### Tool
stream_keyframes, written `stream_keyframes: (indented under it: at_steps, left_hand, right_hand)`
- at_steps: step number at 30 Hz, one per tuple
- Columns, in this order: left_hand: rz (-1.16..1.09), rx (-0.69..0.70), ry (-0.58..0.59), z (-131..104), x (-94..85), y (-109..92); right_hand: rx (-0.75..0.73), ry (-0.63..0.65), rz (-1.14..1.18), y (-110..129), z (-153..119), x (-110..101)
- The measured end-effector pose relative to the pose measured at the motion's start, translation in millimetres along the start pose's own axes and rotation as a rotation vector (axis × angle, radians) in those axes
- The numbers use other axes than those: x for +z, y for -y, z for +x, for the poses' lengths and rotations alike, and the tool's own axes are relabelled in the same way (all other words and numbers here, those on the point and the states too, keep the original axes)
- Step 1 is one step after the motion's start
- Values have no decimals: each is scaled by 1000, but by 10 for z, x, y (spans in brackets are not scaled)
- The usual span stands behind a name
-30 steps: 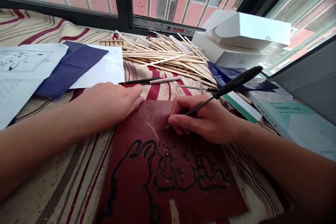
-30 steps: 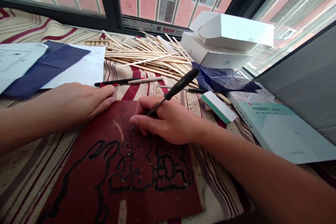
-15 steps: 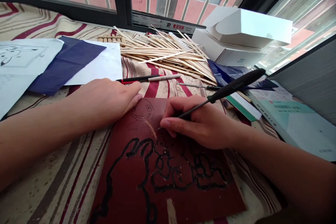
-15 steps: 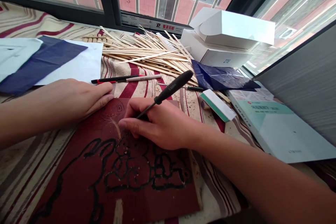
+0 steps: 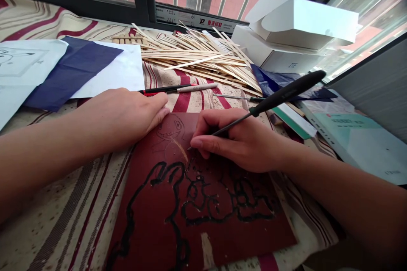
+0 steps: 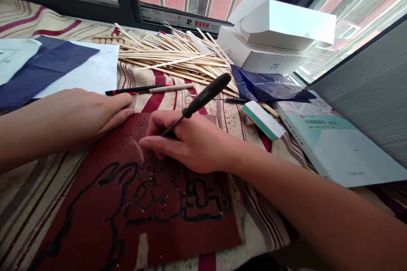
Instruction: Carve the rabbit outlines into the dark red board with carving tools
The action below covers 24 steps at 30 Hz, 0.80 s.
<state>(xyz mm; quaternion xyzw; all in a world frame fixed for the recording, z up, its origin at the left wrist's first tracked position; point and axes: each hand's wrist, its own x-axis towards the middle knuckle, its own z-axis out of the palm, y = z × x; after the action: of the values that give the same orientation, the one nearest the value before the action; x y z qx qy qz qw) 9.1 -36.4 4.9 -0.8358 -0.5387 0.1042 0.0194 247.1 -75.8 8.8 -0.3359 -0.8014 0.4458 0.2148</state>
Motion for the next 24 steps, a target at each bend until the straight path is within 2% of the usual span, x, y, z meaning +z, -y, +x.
stream_keyframes:
  at_steps: [9,20,24]
  left_hand:
    - [50,28,45,4,-11,-9]
    - [-46,8,-10,-33,15,30]
    - [0,7,2,-19,16,21]
  right_hand:
    - [-31,-19,-39,-5,-15,8]
    - [-31,13,-156,56,5,-42]
    - [-10,31,-163,67,6,-64]
